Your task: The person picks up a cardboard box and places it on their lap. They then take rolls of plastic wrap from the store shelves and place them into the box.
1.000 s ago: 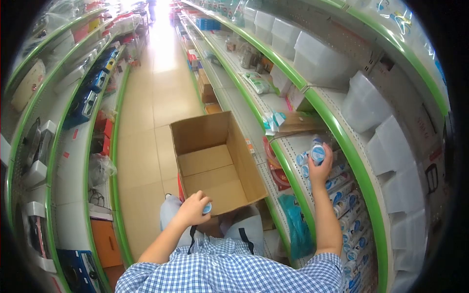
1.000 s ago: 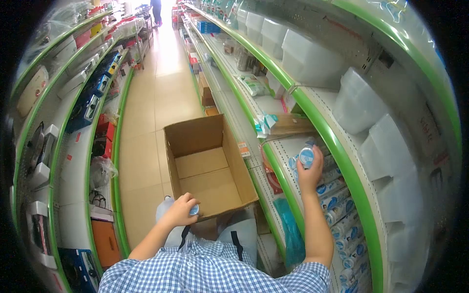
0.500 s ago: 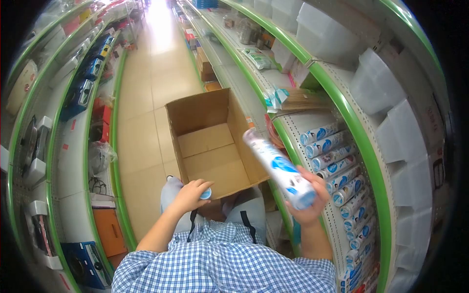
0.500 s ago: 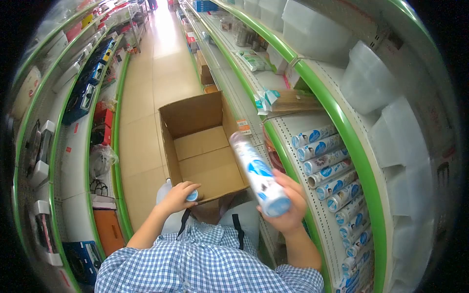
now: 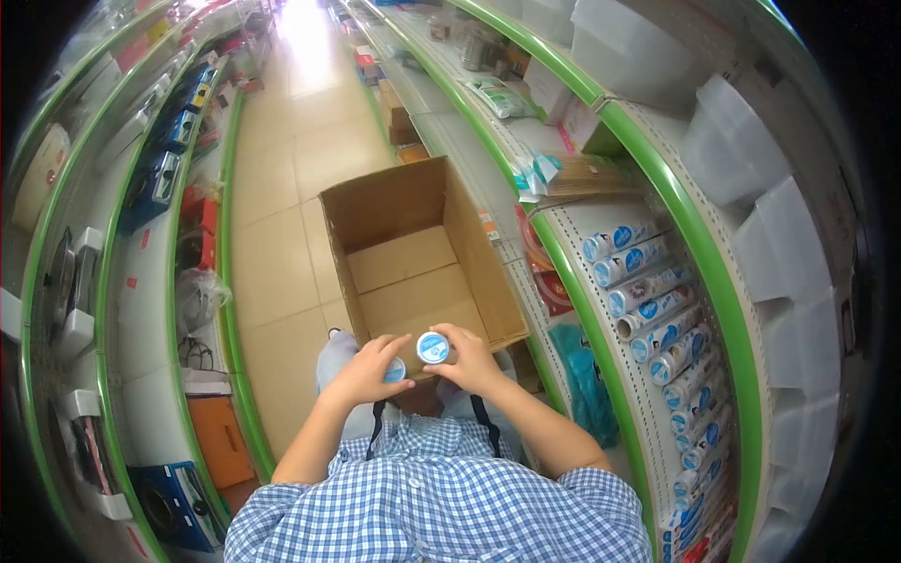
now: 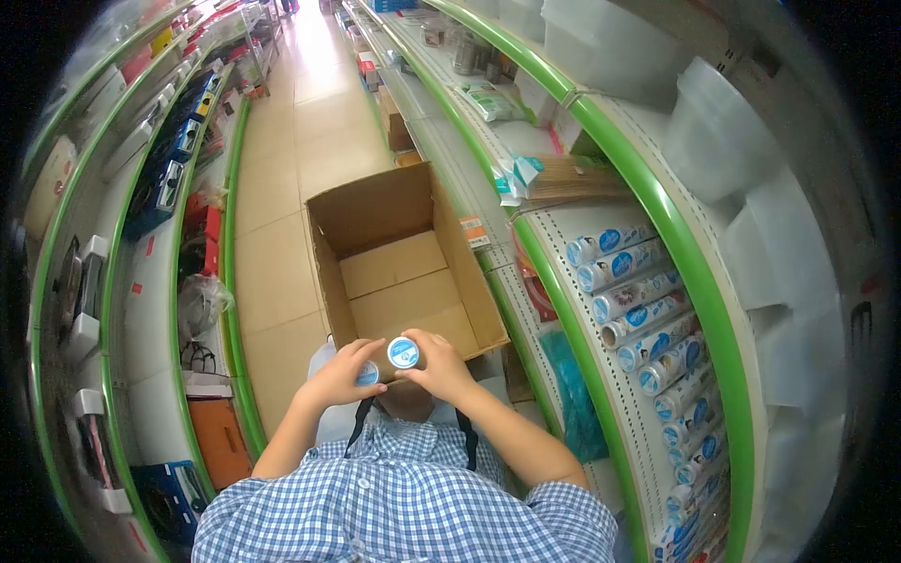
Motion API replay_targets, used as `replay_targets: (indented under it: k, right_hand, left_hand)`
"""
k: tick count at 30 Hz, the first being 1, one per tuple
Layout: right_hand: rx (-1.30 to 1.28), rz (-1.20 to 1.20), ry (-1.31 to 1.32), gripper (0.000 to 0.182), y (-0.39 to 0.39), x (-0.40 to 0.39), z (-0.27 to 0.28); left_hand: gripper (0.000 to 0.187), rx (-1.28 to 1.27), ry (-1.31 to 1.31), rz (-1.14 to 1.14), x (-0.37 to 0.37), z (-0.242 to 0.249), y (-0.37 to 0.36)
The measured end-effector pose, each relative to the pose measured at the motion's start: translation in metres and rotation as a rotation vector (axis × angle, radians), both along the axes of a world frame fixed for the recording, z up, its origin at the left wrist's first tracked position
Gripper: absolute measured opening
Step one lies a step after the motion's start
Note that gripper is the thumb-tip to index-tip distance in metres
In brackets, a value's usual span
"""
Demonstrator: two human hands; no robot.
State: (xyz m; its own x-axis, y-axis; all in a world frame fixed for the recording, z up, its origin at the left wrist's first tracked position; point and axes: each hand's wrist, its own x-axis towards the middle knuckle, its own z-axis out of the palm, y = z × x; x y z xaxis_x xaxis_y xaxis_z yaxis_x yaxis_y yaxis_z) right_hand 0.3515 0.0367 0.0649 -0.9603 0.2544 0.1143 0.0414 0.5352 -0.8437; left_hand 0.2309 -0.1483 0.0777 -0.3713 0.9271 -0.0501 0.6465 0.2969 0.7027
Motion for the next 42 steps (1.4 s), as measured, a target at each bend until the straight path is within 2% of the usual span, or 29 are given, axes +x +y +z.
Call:
replay_targets:
  k: [2, 3, 5, 9, 11, 14, 18, 21, 24, 27, 30, 31, 34, 37, 41, 42]
  right_hand:
    - [-0.055, 0.023, 0.000, 0.057, -0.005, -0.002, -0.007]
    - [-0.010, 0.033, 0.055, 0.055, -0.008, -0.003, -0.010]
    - [0.082, 0.037, -0.009, 0.054, -0.013, 0.000, -0.016]
    - [0.201, 0.002, -0.114, 0.054, -0.022, 0.002, -0.019]
    - [0.223, -0.024, -0.086, 0.055, -0.023, 0.000, -0.029]
    - [0.223, -0.065, -0.038, 0.055, -0.021, -0.003, -0.050]
    - [0.167, -0.129, 0.077, 0.049, -0.018, 0.000, -0.054]
    - [0.164, -0.096, -0.022, 0.050, -0.014, 0.007, -0.049]
    - [0.174, -0.102, -0.040, 0.051, -0.015, 0.016, -0.048]
    - [0.165, -0.148, -0.037, 0.049, -0.010, 0.024, -0.048]
    - [0.180, -0.169, -0.024, 0.049, -0.007, 0.029, -0.047]
    - [0.190, -0.171, -0.019, 0.049, -0.007, 0.030, -0.044]
    - [0.242, -0.167, -0.021, 0.050, -0.003, 0.030, -0.029]
    - [0.283, -0.183, -0.023, 0.051, 0.003, 0.026, -0.023]
    - [0.270, -0.191, 0.007, 0.054, 0.009, 0.017, -0.022]
    - [0.270, -0.186, 0.003, 0.054, 0.008, 0.015, -0.021]
  left_hand:
    - [0.072, 0.058, 0.007, 0.004, 0.000, 0.003, 0.005]
    - [0.073, 0.083, 0.005, 0.012, 0.000, 0.003, 0.009]
    - [0.073, 0.130, -0.003, 0.028, 0.001, 0.002, 0.014]
    - [0.075, 0.088, 0.115, -0.023, 0.008, 0.002, 0.022]
    - [0.075, 0.039, 0.175, -0.011, 0.017, -0.008, 0.026]
    - [0.082, -0.021, 0.293, 0.104, 0.029, -0.029, 0.033]
    - [0.097, -0.088, 0.349, 0.067, 0.043, -0.021, 0.029]
    - [0.105, -0.178, 0.369, 0.000, 0.048, -0.027, 0.023]
    - [0.107, -0.156, 0.379, -0.007, 0.053, -0.031, 0.017]
    - [0.102, -0.209, 0.388, -0.042, 0.070, -0.024, 0.011]
    - [0.093, -0.199, 0.585, -0.015, 0.083, -0.052, 0.006]
    - [0.088, -0.162, 0.495, 0.019, 0.085, -0.051, 0.005]
    - [0.090, -0.147, 0.656, 0.072, 0.082, -0.053, 0.008]
    - [0.091, -0.145, 0.595, 0.149, 0.065, -0.033, 0.012]
    - [0.094, -0.163, 0.642, 0.193, 0.044, -0.011, 0.018]
    - [0.089, -0.160, 0.615, 0.180, 0.041, -0.010, 0.019]
